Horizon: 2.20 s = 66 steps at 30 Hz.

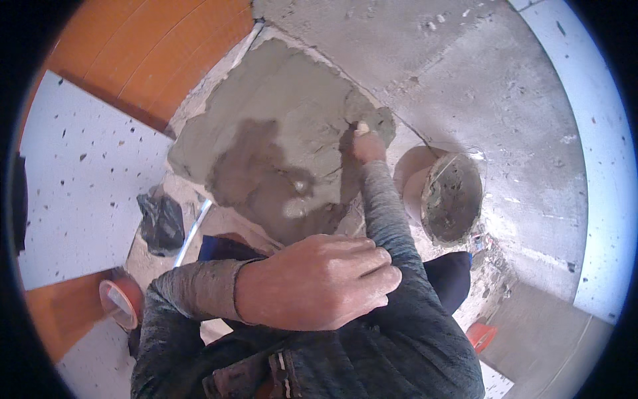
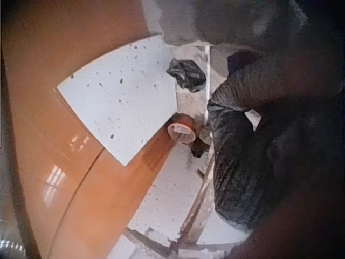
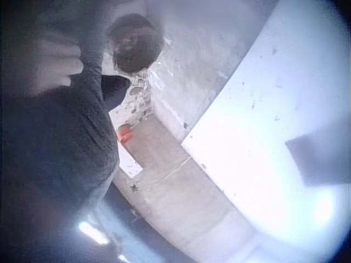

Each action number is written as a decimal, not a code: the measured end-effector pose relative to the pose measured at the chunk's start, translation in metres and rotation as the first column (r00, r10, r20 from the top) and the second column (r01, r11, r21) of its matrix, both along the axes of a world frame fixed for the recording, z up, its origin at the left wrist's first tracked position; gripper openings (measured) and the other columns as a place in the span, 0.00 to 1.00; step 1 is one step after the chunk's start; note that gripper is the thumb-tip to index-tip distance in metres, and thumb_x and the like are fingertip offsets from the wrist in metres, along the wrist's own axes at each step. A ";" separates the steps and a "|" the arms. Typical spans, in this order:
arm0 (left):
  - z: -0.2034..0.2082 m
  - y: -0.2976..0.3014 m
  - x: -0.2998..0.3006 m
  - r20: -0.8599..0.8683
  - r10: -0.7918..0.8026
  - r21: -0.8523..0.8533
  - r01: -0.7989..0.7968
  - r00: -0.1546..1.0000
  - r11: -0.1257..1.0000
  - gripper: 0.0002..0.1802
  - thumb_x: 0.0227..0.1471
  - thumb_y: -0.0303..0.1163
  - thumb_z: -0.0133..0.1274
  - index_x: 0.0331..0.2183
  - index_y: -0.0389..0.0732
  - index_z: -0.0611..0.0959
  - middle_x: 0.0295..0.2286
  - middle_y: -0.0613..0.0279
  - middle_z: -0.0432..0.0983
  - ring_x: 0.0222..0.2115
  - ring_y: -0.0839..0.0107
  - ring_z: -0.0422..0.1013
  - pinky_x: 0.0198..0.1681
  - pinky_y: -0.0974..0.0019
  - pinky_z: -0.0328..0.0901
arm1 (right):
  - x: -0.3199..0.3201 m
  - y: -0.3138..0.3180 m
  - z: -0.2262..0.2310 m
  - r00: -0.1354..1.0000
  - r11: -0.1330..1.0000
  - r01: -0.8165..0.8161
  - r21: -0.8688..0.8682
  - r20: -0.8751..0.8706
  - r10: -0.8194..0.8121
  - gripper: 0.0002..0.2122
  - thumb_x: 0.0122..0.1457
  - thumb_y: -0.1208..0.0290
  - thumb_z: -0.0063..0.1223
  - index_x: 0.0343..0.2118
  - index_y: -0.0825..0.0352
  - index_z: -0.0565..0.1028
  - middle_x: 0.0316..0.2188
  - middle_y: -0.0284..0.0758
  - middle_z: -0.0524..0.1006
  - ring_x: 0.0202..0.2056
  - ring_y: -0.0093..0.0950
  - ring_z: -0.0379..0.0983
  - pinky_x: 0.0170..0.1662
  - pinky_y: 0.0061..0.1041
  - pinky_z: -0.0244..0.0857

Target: The person applies cement mortar to a wall section using a trowel, then places a large white terrazzo tile onto the mortar. They press the tile into place and use a hammer to tap it for alignment. Finally, they use the trowel to scrape away excess mortar from the edges of the tile.

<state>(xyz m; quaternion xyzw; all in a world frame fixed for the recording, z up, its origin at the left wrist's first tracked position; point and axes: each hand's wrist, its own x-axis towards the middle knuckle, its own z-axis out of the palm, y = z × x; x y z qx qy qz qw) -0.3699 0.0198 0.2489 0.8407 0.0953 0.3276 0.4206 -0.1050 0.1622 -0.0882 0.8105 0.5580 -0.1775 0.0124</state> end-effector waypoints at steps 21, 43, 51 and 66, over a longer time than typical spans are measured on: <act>-0.004 -0.049 0.012 -0.062 0.059 0.148 -0.049 0.996 0.988 0.09 0.42 0.32 0.51 0.26 0.36 0.75 0.25 0.57 0.71 0.30 0.64 0.72 0.36 0.64 0.69 | -0.065 -0.143 0.082 0.181 0.715 -0.119 -0.689 -0.723 -0.666 0.17 0.62 0.49 0.46 0.39 0.60 0.70 0.19 0.29 0.68 0.14 0.21 0.61 0.14 0.22 0.56; -0.293 -0.013 -0.219 -0.505 0.845 -0.599 -0.776 0.176 -0.197 0.17 0.52 0.42 0.58 0.35 0.38 0.81 0.27 0.69 0.73 0.28 0.79 0.67 0.30 0.71 0.62 | 0.096 -0.180 0.246 0.624 0.949 0.088 -0.303 -0.726 -0.290 0.18 0.60 0.56 0.51 0.42 0.68 0.76 0.19 0.25 0.70 0.15 0.14 0.62 0.16 0.16 0.54; -0.395 -0.071 -0.174 -0.662 0.639 -0.747 -0.280 0.391 -0.602 0.29 0.56 0.56 0.47 0.46 0.41 0.75 0.39 0.54 0.74 0.38 0.56 0.72 0.42 0.56 0.68 | 0.180 -0.271 0.270 0.645 0.894 0.419 -0.156 -0.643 -0.414 0.18 0.61 0.54 0.47 0.40 0.66 0.75 0.16 0.27 0.68 0.13 0.15 0.60 0.16 0.16 0.52; -0.378 -0.075 -0.141 -0.318 0.666 -0.930 -0.086 0.675 -0.357 0.41 0.57 0.62 0.37 0.60 0.41 0.58 0.57 0.49 0.56 0.57 0.50 0.56 0.60 0.44 0.48 | 0.188 -0.330 0.220 0.493 0.764 0.645 0.020 -0.775 -0.396 0.13 0.61 0.58 0.51 0.33 0.65 0.76 0.17 0.25 0.68 0.17 0.14 0.60 0.18 0.17 0.52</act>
